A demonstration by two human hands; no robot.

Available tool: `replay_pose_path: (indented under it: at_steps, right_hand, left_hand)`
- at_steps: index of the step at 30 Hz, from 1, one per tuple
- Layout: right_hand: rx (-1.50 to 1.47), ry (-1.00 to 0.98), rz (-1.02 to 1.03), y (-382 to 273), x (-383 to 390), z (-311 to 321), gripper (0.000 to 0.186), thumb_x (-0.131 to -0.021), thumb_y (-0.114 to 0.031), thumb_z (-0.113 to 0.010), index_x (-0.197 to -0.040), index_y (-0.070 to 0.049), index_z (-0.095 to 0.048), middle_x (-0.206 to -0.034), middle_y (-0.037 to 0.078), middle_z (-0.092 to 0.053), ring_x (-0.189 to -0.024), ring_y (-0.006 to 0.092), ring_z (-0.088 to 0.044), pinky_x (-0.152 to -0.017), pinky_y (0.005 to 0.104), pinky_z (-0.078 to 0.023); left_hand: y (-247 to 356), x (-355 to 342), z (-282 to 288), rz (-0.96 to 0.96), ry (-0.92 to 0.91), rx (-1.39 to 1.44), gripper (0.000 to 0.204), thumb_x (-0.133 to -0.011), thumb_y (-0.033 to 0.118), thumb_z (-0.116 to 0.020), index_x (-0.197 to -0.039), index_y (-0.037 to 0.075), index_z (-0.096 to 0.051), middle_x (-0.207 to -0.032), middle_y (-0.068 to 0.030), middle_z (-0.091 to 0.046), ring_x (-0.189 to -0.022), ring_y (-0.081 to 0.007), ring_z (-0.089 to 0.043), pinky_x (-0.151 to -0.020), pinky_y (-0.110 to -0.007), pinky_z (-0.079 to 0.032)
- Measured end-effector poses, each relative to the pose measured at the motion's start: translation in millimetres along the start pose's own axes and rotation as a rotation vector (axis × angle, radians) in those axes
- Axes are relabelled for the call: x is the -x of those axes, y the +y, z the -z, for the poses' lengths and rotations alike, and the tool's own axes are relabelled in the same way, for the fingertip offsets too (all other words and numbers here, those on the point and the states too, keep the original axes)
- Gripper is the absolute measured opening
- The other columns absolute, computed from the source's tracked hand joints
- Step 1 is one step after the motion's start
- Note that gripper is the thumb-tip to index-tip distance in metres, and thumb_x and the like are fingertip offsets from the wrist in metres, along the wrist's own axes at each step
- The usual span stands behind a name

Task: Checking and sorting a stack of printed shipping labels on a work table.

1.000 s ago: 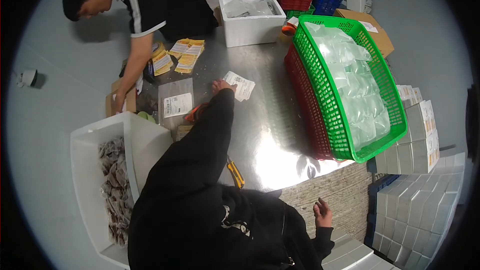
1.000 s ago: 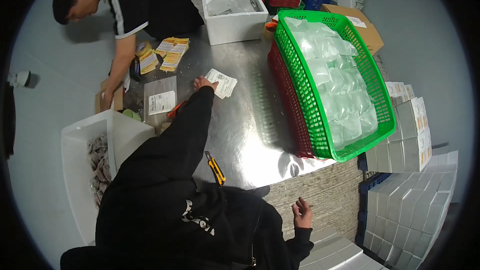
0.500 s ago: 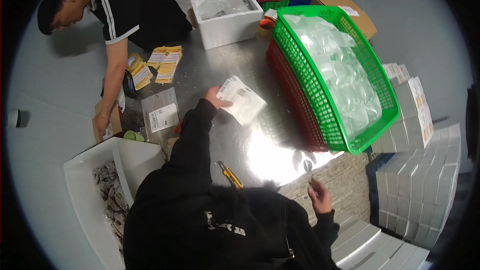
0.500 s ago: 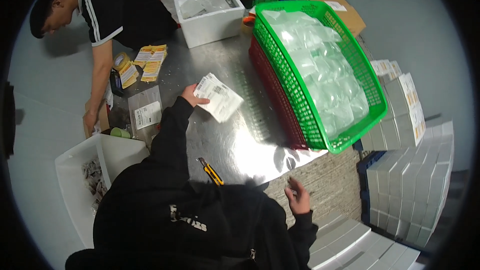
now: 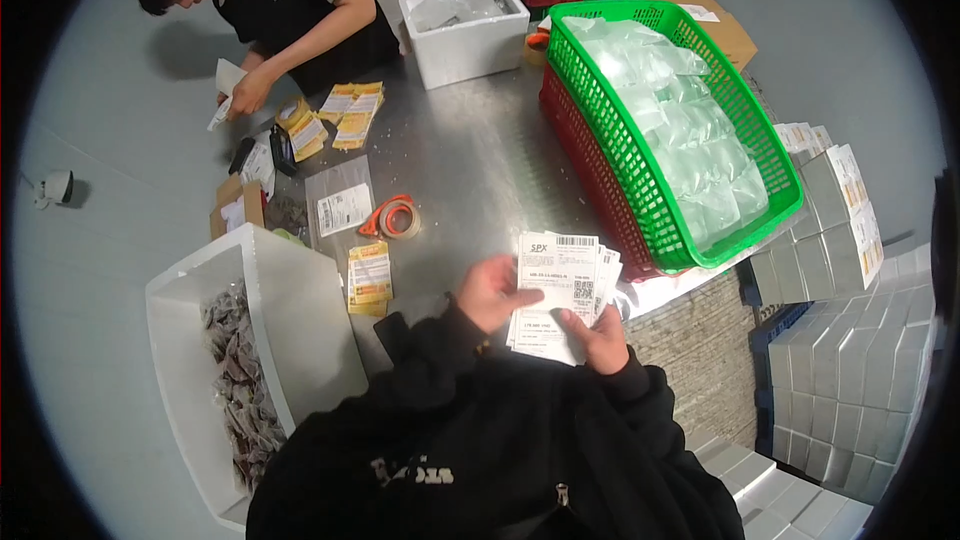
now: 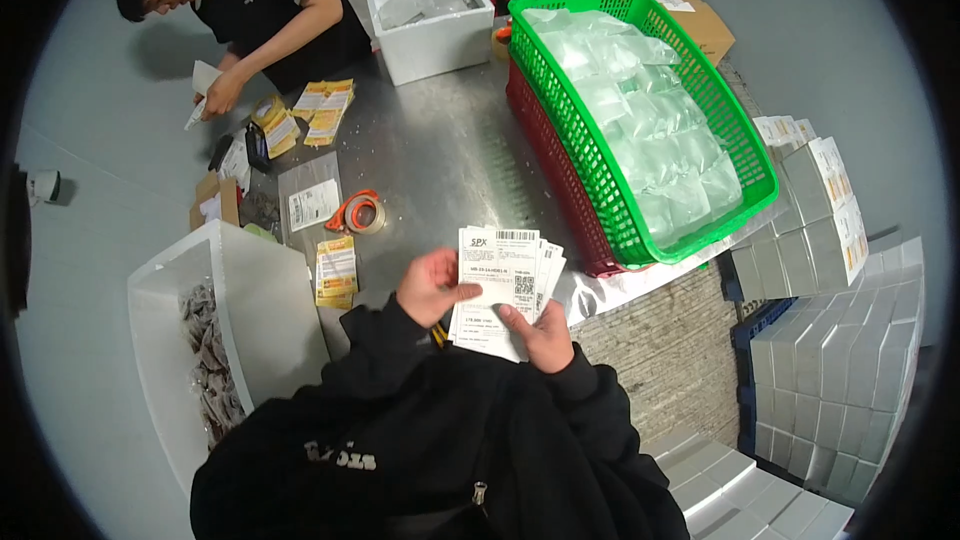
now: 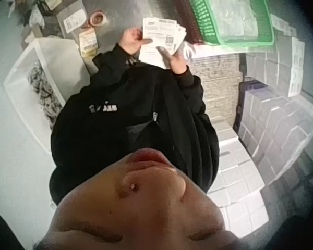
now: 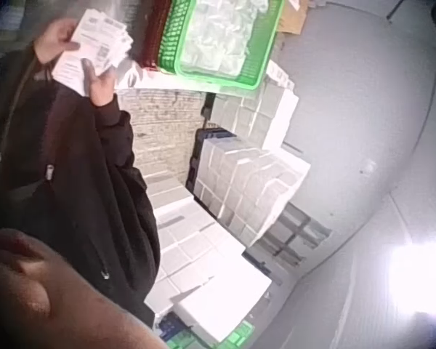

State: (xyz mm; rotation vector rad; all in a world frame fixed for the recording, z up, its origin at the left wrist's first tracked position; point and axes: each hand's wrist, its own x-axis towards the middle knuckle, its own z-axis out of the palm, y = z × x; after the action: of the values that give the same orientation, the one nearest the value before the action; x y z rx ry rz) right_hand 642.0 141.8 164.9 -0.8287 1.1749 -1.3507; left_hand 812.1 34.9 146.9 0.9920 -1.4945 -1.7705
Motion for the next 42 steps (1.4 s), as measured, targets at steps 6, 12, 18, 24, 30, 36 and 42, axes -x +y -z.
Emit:
replay_pose_path:
  at_steps: [6, 12, 18, 24, 30, 36, 42]
  right_hand:
    - [-0.176, 0.007, 0.066, -3, 8, 20, 0.028, -0.092, -0.013, -0.057, -0.114, 0.004, -0.057, -0.107, 0.009, -0.064, -0.095, 0.0129, -0.058, -0.084, 0.0278, -0.046]
    - [-0.372, 0.052, 0.053, -8, 10, 39, 0.03, -0.095, -0.016, -0.052, -0.116, 0.005, -0.055, -0.11, 0.01, -0.062, -0.097, 0.0135, -0.058, -0.084, 0.028, -0.045]
    - [-0.387, 0.041, 0.096, -18, 12, 49, 0.029, -0.094, -0.014, -0.052, -0.117, 0.005, -0.054, -0.111, 0.01, -0.062, -0.097, 0.014, -0.059, -0.084, 0.028, -0.046]
    - [-0.324, 0.061, 0.13, -25, 13, 53, 0.029, -0.094, -0.014, -0.053, -0.117, 0.004, -0.055, -0.11, 0.01, -0.063, -0.096, 0.0133, -0.059, -0.084, 0.0275, -0.046]
    - [-0.293, 0.072, 0.12, -37, 14, 51, 0.028, -0.093, -0.013, -0.054, -0.116, 0.004, -0.056, -0.11, 0.009, -0.063, -0.096, 0.0127, -0.059, -0.084, 0.027, -0.046]
    - [-0.291, 0.073, 0.14, -35, 11, 52, 0.027, -0.093, -0.012, -0.055, -0.114, 0.004, -0.057, -0.108, 0.01, -0.064, -0.094, 0.0128, -0.059, -0.083, 0.0267, -0.046]
    - [-0.305, 0.088, 0.129, -34, 10, 54, 0.027, -0.093, -0.013, -0.056, -0.114, 0.004, -0.058, -0.107, 0.009, -0.064, -0.093, 0.0123, -0.059, -0.083, 0.0263, -0.046]
  left_hand:
    - [41, 20, -29, -0.059, 0.063, 0.168, 0.026, -0.088, -0.002, -0.056, -0.112, -0.009, -0.052, -0.102, -0.014, -0.065, -0.092, -0.0152, -0.063, -0.08, -0.026, -0.05]
    - [50, 16, -40, -0.108, 0.132, 0.073, 0.026, -0.088, 0.0, -0.056, -0.112, -0.007, -0.051, -0.102, -0.0147, -0.065, -0.089, -0.0154, -0.064, -0.077, -0.026, -0.052]
    - [62, 11, -52, -0.109, 0.088, 0.102, 0.024, -0.088, 0.002, -0.059, -0.108, -0.006, -0.049, -0.103, -0.0136, -0.064, -0.094, -0.0144, -0.062, -0.082, -0.026, -0.051]
    - [71, 8, -58, -0.102, 0.048, 0.072, 0.025, -0.087, 0.001, -0.06, -0.108, -0.005, -0.049, -0.103, -0.0137, -0.063, -0.094, -0.0142, -0.062, -0.083, -0.026, -0.05]
    - [79, 6, -58, -0.109, 0.02, 0.09, 0.025, -0.087, 0.001, -0.06, -0.109, -0.006, -0.048, -0.103, -0.0139, -0.063, -0.094, -0.0145, -0.062, -0.083, -0.026, -0.05]
    - [80, 4, -57, -0.093, 0.014, 0.132, 0.027, -0.087, 0.0, -0.06, -0.11, -0.007, -0.048, -0.103, -0.0148, -0.063, -0.093, -0.0154, -0.063, -0.082, -0.026, -0.051]
    - [86, 4, -58, -0.028, 0.008, 0.128, 0.029, -0.087, 0.001, -0.06, -0.112, -0.008, -0.048, -0.105, -0.0153, -0.063, -0.094, -0.0155, -0.063, -0.083, -0.026, -0.051]
